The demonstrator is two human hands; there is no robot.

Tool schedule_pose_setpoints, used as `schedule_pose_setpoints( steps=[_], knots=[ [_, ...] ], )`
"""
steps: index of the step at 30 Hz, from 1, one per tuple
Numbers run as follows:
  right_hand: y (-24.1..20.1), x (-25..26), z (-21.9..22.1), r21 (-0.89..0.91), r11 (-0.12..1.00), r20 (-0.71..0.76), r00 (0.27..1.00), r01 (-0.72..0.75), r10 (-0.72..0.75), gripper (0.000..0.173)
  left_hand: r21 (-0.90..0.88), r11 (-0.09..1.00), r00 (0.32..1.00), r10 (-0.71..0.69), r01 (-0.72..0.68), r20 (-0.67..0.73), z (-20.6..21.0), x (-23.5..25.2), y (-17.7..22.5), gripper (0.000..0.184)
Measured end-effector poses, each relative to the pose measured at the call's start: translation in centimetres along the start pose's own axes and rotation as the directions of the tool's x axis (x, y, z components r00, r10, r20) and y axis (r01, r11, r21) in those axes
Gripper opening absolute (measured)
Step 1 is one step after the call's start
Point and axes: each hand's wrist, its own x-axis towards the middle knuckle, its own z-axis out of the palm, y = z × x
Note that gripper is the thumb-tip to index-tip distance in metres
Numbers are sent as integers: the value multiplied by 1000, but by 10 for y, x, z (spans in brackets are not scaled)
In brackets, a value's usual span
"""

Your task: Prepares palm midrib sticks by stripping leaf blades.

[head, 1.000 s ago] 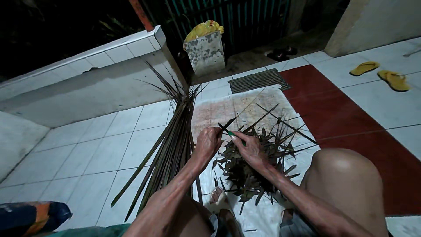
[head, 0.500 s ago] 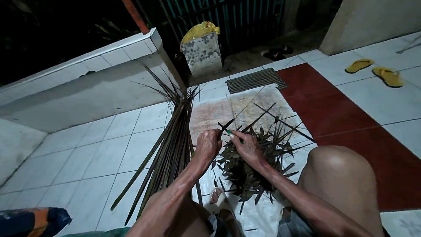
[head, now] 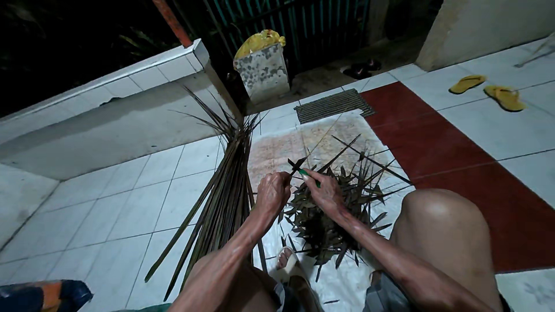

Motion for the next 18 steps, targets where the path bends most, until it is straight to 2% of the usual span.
schedule_pose_setpoints(
  steps=[8, 12, 15, 18],
  knots=[
    [3, -1, 3, -27, 999, -51, 998, 39, -41, 39, -101, 995, 1000, 2, -2, -5, 0, 0, -6, 29],
    [11, 9, -3, -15, 1000, -80, 997, -19, 18, 37, -98, 995, 1000, -8, 10, 22, 0, -3, -6, 28],
    [22, 18, -11, -21, 996, -154, 985, -81, 77, 36, -146, 989, 999, -15, 21, 46, -1, -4, -10, 27],
    [25, 19, -20, 15, 998, -206, 977, -55, 56, 36, -224, 973, 996, -48, 65, 80, -5, -2, -17, 28]
  ],
)
